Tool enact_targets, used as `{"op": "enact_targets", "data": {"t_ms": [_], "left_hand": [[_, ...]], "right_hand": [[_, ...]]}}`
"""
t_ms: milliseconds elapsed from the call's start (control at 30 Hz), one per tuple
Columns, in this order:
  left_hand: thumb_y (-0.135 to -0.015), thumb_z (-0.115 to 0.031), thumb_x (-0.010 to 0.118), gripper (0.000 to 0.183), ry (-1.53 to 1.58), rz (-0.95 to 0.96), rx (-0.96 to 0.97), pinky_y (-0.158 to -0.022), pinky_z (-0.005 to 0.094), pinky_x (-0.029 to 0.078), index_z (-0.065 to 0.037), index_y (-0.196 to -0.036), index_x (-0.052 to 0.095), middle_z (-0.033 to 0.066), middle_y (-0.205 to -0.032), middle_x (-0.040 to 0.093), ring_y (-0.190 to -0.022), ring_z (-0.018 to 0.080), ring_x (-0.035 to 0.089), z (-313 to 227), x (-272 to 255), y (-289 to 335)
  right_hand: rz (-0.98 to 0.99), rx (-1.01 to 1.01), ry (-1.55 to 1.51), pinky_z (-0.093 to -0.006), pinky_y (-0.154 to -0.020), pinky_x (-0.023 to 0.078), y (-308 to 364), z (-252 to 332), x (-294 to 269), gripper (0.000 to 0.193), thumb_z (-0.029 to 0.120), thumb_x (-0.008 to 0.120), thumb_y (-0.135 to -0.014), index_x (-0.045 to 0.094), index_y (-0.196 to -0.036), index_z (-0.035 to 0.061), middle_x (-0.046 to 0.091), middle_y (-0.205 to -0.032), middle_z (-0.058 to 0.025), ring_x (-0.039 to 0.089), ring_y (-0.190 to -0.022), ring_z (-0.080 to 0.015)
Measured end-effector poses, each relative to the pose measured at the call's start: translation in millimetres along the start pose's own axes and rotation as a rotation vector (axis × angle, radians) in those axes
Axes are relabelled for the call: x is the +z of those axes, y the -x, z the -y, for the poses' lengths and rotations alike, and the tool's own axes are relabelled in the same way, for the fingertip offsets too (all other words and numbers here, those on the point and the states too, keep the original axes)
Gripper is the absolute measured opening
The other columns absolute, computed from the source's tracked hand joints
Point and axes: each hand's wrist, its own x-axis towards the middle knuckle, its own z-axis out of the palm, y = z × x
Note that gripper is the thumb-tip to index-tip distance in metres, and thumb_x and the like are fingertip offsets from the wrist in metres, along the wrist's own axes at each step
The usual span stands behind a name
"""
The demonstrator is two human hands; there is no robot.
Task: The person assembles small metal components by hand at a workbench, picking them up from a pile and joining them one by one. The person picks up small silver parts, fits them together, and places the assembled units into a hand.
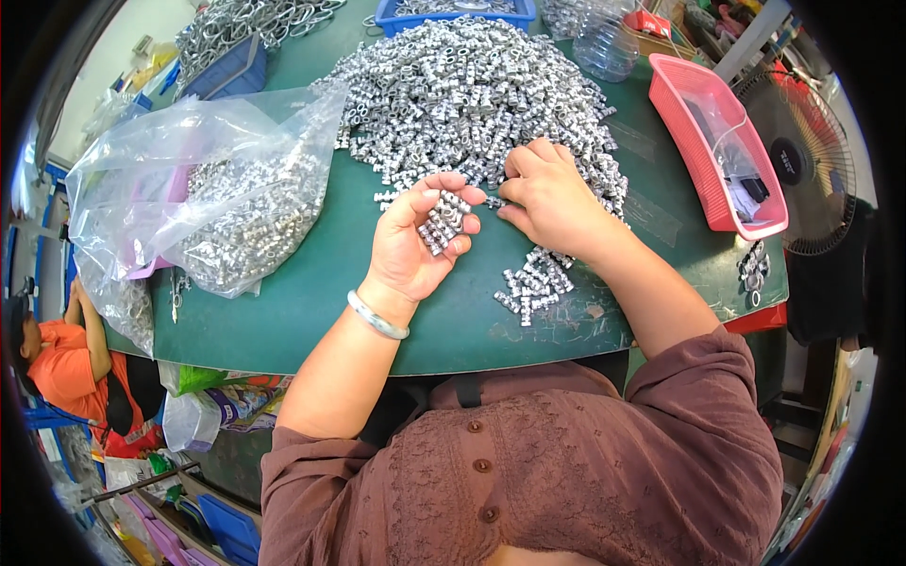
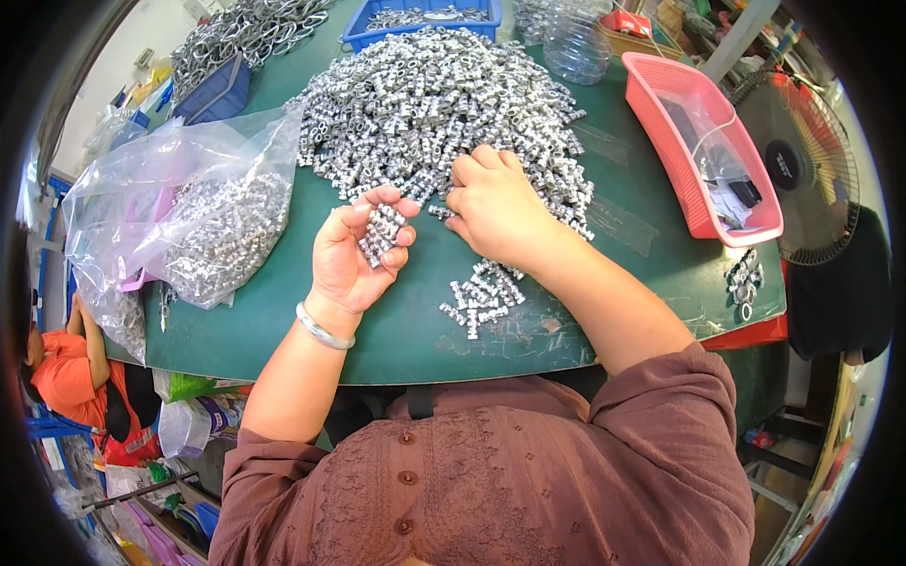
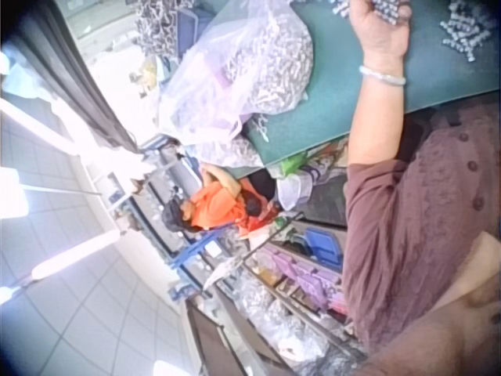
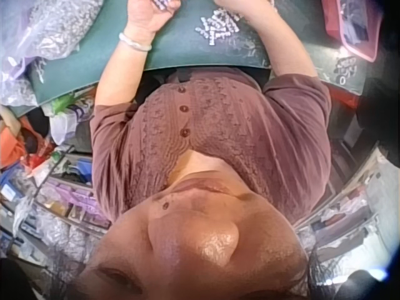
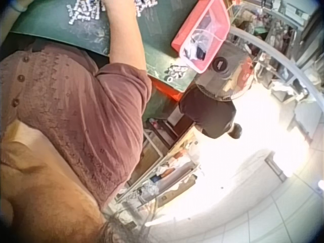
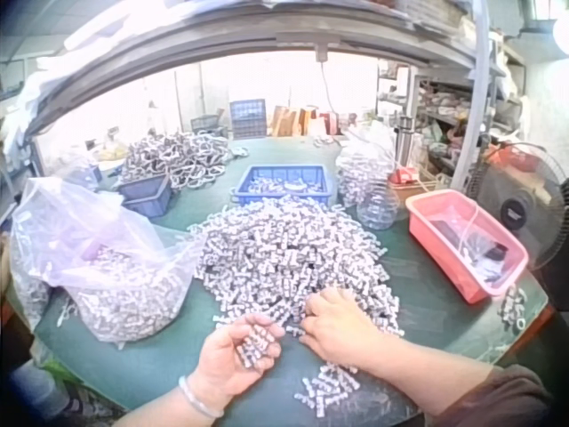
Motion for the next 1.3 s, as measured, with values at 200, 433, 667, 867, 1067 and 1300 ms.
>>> {"op": "enact_targets", "data": {"t_ms": [200,433,667,867,1067,1300], "left_hand": [[-0.083,-0.015,0.052,0.018,-0.130,-0.087,0.022,-0.046,0.0209,0.040,-0.005,-0.098,0.054,0.0087,-0.083,0.056,-0.067,0.0173,0.053,2.9,-2.2,0.5],[-0.082,-0.009,0.056,0.015,-0.292,-0.170,0.051,-0.047,0.0187,0.038,-0.007,-0.098,0.056,0.0041,-0.078,0.057,-0.063,0.0120,0.053,5.5,6.5,2.1],[-0.085,-0.015,0.056,0.015,-0.340,-0.115,0.007,-0.047,0.0185,0.038,-0.008,-0.098,0.057,0.0037,-0.077,0.057,-0.062,0.0118,0.053,7.2,7.1,3.1],[-0.087,-0.017,0.054,0.013,-0.281,-0.128,-0.005,-0.047,0.0184,0.038,-0.007,-0.094,0.057,0.0039,-0.076,0.056,-0.061,0.0120,0.051,6.6,6.9,1.4],[-0.088,-0.019,0.050,0.014,-0.193,-0.072,-0.033,-0.047,0.0190,0.039,-0.006,-0.090,0.054,0.0048,-0.078,0.054,-0.063,0.0124,0.050,4.5,1.7,-0.6],[-0.089,-0.016,0.048,0.013,-0.054,-0.035,-0.066,-0.046,0.0215,0.040,-0.006,-0.089,0.054,0.0074,-0.079,0.056,-0.063,0.0157,0.052,3.2,-1.1,-1.7]], "right_hand": [[0.001,0.023,-0.013,-0.0346,-0.076,0.035,-2.3,0.5,6.6,0.008,0.010,0.064,-0.068,0.061,-0.075,0.0063,0.050,-0.083,-0.0037,0.045,-0.084,-0.0230],[-0.001,0.073,-0.555,-0.0348,-0.078,0.039,-2.3,-7.2,-2.7,0.006,0.010,0.059,-0.076,0.060,-0.079,0.0044,0.054,-0.084,-0.0065,0.048,-0.086,-0.0253],[0.013,0.094,-0.691,-0.0351,-0.081,0.039,-2.8,-1.5,-7.2,0.009,0.011,0.058,-0.079,0.060,-0.080,0.0021,0.056,-0.084,-0.0078,0.050,-0.087,-0.0255],[0.000,0.056,-0.643,-0.0358,-0.080,0.039,-1.4,-8.0,-12.8,0.009,0.012,0.058,-0.077,0.060,-0.080,0.0027,0.055,-0.082,-0.0080,0.051,-0.084,-0.0260],[0.370,-0.179,-0.544,-0.0360,-0.076,0.038,0.6,-11.2,-24.8,0.022,0.023,0.069,-0.066,0.059,-0.079,0.0072,0.054,-0.079,-0.0051,0.049,-0.085,-0.0254],[0.582,-0.270,-0.296,-0.0349,-0.079,0.036,5.8,11.4,-28.1,0.039,0.025,0.075,-0.058,0.057,-0.088,0.0081,0.053,-0.082,-0.0039,0.046,-0.089,-0.0233]]}}
